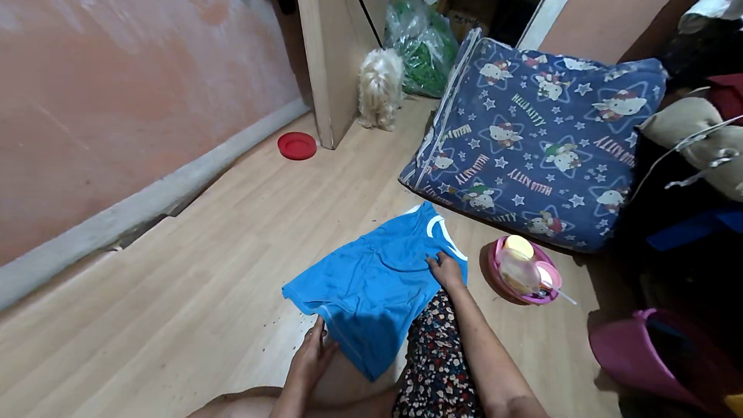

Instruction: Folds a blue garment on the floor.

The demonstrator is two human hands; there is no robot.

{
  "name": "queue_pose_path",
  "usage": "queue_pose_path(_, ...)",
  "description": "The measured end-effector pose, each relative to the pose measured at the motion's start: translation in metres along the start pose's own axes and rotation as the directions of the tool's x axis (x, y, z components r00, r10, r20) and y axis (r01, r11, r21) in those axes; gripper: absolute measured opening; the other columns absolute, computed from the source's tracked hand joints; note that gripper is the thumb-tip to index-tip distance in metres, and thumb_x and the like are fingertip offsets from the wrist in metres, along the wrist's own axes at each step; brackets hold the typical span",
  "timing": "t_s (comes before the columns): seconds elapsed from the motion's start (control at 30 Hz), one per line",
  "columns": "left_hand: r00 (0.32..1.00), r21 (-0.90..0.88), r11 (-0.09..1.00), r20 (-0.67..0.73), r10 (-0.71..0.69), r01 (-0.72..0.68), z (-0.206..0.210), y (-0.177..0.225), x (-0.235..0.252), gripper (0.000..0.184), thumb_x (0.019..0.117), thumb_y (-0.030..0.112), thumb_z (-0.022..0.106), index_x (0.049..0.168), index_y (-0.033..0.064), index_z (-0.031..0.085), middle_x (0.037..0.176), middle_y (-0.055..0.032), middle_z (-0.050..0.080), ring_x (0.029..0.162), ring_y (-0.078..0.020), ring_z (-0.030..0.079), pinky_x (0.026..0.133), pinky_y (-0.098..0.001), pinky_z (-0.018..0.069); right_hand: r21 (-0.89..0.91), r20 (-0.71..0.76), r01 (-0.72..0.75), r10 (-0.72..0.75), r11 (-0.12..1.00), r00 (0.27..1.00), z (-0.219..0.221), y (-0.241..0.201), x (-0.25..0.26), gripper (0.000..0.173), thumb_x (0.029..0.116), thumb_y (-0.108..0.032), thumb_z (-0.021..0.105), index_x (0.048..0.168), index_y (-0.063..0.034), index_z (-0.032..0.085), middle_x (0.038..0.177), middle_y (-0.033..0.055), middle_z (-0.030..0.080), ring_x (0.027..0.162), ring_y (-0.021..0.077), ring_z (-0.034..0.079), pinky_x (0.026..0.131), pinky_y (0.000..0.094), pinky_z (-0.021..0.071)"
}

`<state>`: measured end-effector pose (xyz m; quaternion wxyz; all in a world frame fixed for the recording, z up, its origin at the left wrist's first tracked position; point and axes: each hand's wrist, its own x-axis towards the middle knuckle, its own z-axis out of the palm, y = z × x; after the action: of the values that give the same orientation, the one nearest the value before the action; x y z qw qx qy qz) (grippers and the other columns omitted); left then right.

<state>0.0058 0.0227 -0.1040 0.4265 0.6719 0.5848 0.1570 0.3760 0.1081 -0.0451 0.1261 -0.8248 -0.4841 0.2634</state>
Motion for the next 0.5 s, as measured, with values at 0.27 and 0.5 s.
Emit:
queue_pose_path(0.27,1.0,-0.013,1.0,-0.022,-0.005,0.005,-0.0001,0.0024,-0.0002,0.082,0.0946,0.017,0.072,0.158,-0.0045,0.025,0.129,-0.0291,0.062,0.111,-0.0438,0.065,0.099,-0.0576,0.0501,-0.003,-0.003,-0.005,0.005,1.0,1.0,0.0007,0.0006,0.001,0.041,0.1072,-0.03,0.053,0.126,0.0055,0.063,0.119,0.0279,0.067,0.116,0.0413,0.064,0.102,0.0579,0.046)
queue_pose_path(0.5,0.998,-0.011,1.0,-0.056,0.018,-0.019,0.0014,0.0006,-0.0002,0.083,0.094,0.017,0.073,0.158,-0.0066,0.025,0.129,-0.0308,0.062,0.11,-0.0447,0.065,0.099,-0.0587,0.05,0.009,0.061,0.004,-0.004,1.0,0.998,-0.0011,0.0019,0.0013,0.058,0.1001,-0.045,0.063,0.134,0.0024,0.061,0.131,0.0277,0.062,0.126,0.0419,0.058,0.106,0.0607,0.0431)
